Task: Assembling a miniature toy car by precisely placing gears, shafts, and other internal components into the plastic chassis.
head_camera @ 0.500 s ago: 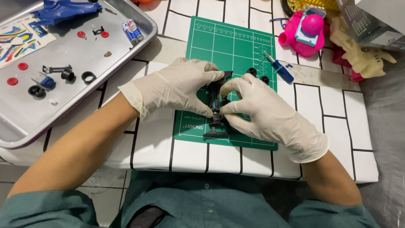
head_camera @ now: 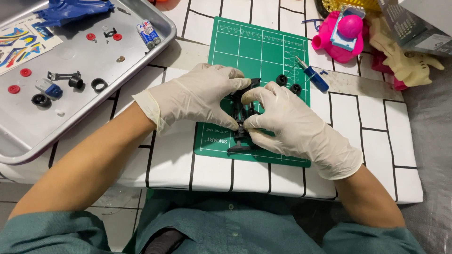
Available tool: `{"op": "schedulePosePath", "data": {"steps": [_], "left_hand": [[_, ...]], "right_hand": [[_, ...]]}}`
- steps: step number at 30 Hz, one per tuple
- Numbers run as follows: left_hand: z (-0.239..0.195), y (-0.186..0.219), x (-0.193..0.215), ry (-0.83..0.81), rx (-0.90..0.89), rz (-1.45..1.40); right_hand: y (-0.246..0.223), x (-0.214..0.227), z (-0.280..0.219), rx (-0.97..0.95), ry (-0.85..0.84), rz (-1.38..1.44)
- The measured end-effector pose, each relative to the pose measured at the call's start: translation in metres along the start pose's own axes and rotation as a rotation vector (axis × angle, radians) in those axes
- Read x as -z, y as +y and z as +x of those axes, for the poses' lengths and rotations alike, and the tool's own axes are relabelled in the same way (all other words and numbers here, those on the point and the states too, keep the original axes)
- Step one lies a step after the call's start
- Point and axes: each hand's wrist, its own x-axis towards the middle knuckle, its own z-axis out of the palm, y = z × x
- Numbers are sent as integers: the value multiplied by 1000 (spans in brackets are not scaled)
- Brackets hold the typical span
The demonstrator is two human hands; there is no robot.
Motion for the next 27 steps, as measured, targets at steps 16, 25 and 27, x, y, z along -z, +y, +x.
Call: {"op": "schedulePosePath", "data": {"steps": [16, 25, 27], "left_hand": [[0, 1, 1, -17, 11, 3], [0, -2, -3, -6, 6, 11], [0, -1, -1, -1, -2, 7]], "right_hand": [[3, 2, 0, 9, -1, 56], [1, -1, 1, 15, 26, 46], [3, 1, 0, 7, 22, 56]]}}
